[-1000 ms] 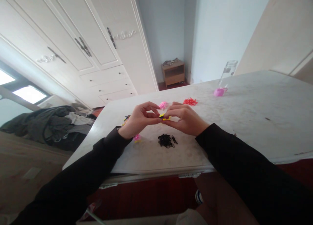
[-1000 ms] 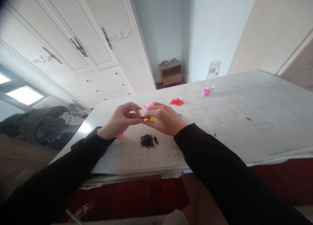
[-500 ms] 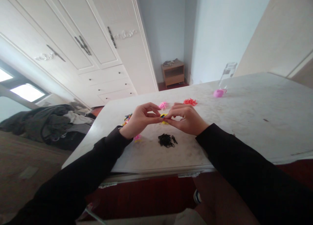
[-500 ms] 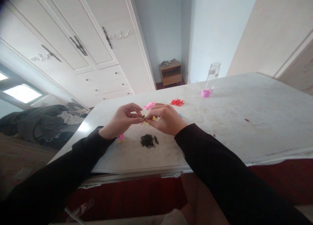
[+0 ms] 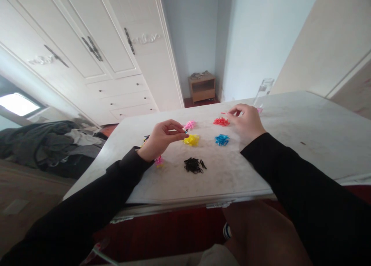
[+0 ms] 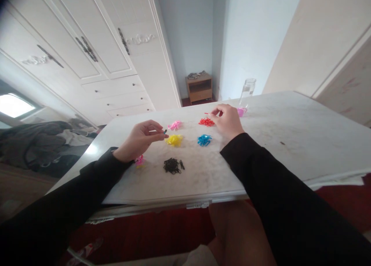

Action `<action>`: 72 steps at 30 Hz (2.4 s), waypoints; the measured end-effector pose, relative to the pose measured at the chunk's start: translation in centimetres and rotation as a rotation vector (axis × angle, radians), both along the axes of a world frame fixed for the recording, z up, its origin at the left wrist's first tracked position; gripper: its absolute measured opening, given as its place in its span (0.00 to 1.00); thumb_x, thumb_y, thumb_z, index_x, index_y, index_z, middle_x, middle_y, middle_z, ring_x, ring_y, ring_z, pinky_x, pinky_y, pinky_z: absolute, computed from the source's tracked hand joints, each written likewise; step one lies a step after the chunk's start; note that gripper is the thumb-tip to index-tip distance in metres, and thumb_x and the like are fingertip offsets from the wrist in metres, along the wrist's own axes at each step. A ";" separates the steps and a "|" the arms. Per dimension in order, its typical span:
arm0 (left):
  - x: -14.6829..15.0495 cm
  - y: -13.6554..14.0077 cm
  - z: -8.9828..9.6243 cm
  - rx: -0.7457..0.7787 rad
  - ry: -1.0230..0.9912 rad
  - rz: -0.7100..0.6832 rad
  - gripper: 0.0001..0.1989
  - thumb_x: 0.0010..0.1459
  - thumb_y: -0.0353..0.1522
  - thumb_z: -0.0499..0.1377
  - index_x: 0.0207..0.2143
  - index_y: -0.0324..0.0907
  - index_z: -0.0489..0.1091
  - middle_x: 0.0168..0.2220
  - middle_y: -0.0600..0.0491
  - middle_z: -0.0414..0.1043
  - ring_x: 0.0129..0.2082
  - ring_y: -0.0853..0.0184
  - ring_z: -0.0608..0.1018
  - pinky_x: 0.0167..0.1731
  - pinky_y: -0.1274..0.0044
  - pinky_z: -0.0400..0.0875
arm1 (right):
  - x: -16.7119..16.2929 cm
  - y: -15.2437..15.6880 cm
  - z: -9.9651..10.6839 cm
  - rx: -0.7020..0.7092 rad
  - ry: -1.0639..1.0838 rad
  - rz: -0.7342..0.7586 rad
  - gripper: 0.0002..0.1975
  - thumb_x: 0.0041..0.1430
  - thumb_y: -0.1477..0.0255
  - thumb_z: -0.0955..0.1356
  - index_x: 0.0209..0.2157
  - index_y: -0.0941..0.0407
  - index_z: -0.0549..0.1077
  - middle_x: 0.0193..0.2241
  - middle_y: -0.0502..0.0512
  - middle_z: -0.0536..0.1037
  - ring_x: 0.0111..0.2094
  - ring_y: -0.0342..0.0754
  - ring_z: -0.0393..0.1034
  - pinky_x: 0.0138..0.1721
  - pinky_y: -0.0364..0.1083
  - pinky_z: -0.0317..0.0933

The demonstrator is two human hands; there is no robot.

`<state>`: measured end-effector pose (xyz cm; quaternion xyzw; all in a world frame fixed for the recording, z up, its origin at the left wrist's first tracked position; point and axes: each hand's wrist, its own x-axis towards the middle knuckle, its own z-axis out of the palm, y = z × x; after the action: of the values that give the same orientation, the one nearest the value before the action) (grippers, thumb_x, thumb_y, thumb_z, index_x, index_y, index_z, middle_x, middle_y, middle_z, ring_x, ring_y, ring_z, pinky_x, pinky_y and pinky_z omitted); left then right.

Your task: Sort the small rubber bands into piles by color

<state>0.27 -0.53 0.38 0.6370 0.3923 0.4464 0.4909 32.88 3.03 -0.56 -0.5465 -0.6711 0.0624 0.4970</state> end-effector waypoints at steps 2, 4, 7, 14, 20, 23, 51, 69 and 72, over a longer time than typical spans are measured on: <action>0.0 0.1 -0.2 0.004 0.015 0.004 0.20 0.45 0.36 0.81 0.34 0.41 0.75 0.34 0.53 0.83 0.37 0.64 0.87 0.43 0.72 0.85 | 0.2 0.4 -0.5 -0.038 -0.024 -0.010 0.04 0.51 0.71 0.72 0.24 0.54 0.75 0.28 0.56 0.82 0.30 0.50 0.69 0.37 0.50 0.62; 0.1 0.1 -0.3 0.008 0.027 0.002 0.20 0.44 0.36 0.81 0.34 0.41 0.75 0.34 0.52 0.83 0.36 0.64 0.87 0.43 0.71 0.85 | 0.2 0.6 -0.9 -0.075 -0.049 -0.005 0.06 0.52 0.69 0.72 0.24 0.54 0.76 0.28 0.56 0.82 0.29 0.50 0.69 0.37 0.50 0.62; 0.3 0.0 -0.3 0.006 0.034 -0.007 0.21 0.44 0.37 0.81 0.33 0.40 0.76 0.34 0.52 0.83 0.35 0.65 0.86 0.42 0.71 0.85 | -0.1 0.6 -1.2 -0.096 -0.084 0.004 0.08 0.52 0.67 0.73 0.23 0.54 0.75 0.29 0.56 0.82 0.29 0.49 0.69 0.37 0.50 0.61; 0.3 0.0 -0.2 0.002 0.045 -0.021 0.19 0.45 0.35 0.81 0.33 0.40 0.76 0.34 0.53 0.83 0.35 0.66 0.86 0.42 0.73 0.84 | -1.3 -0.6 -0.5 -0.030 -0.057 0.031 0.09 0.55 0.69 0.72 0.23 0.53 0.71 0.28 0.55 0.80 0.31 0.50 0.68 0.38 0.50 0.61; 0.5 -0.2 -0.2 -0.001 0.055 -0.041 0.19 0.46 0.36 0.80 0.34 0.41 0.76 0.34 0.52 0.84 0.36 0.64 0.87 0.42 0.71 0.85 | -5.0 -3.1 0.1 0.187 -0.215 0.346 0.06 0.63 0.70 0.71 0.31 0.53 0.78 0.32 0.55 0.82 0.39 0.54 0.72 0.46 0.53 0.63; 0.6 -0.4 -0.1 -0.015 0.052 -0.055 0.19 0.47 0.36 0.80 0.35 0.41 0.76 0.34 0.52 0.84 0.36 0.64 0.87 0.41 0.72 0.85 | -6.5 -4.3 0.3 0.266 -0.348 0.450 0.06 0.69 0.67 0.71 0.40 0.54 0.82 0.38 0.57 0.85 0.43 0.56 0.73 0.48 0.55 0.63; 0.5 -0.2 -0.3 0.037 -0.055 -0.021 0.15 0.47 0.31 0.77 0.34 0.41 0.76 0.36 0.53 0.83 0.33 0.68 0.85 0.39 0.75 0.84 | -7.6 -6.0 0.3 0.065 -0.212 0.962 0.06 0.60 0.78 0.73 0.31 0.54 0.83 0.33 0.54 0.84 0.38 0.49 0.75 0.44 0.50 0.68; 0.1 -0.1 -0.8 0.034 -0.026 -0.075 0.17 0.49 0.33 0.78 0.36 0.40 0.76 0.36 0.54 0.81 0.35 0.67 0.86 0.40 0.74 0.84 | -7.5 -7.1 1.8 -0.548 -0.098 0.982 0.04 0.54 0.77 0.69 0.28 0.58 0.77 0.23 0.50 0.80 0.24 0.42 0.70 0.28 0.43 0.59; 0.2 -0.1 -0.8 0.039 -0.024 -0.084 0.16 0.50 0.32 0.78 0.36 0.40 0.76 0.36 0.54 0.81 0.36 0.67 0.86 0.41 0.75 0.85 | -7.5 -7.0 1.7 -0.549 -0.031 0.991 0.05 0.56 0.75 0.69 0.27 0.57 0.77 0.25 0.52 0.81 0.24 0.42 0.68 0.28 0.43 0.58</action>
<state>0.44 -0.67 -0.38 0.6570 0.3506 0.4406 0.5012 25.38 -3.96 1.14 -0.2762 -0.8139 0.4524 0.2379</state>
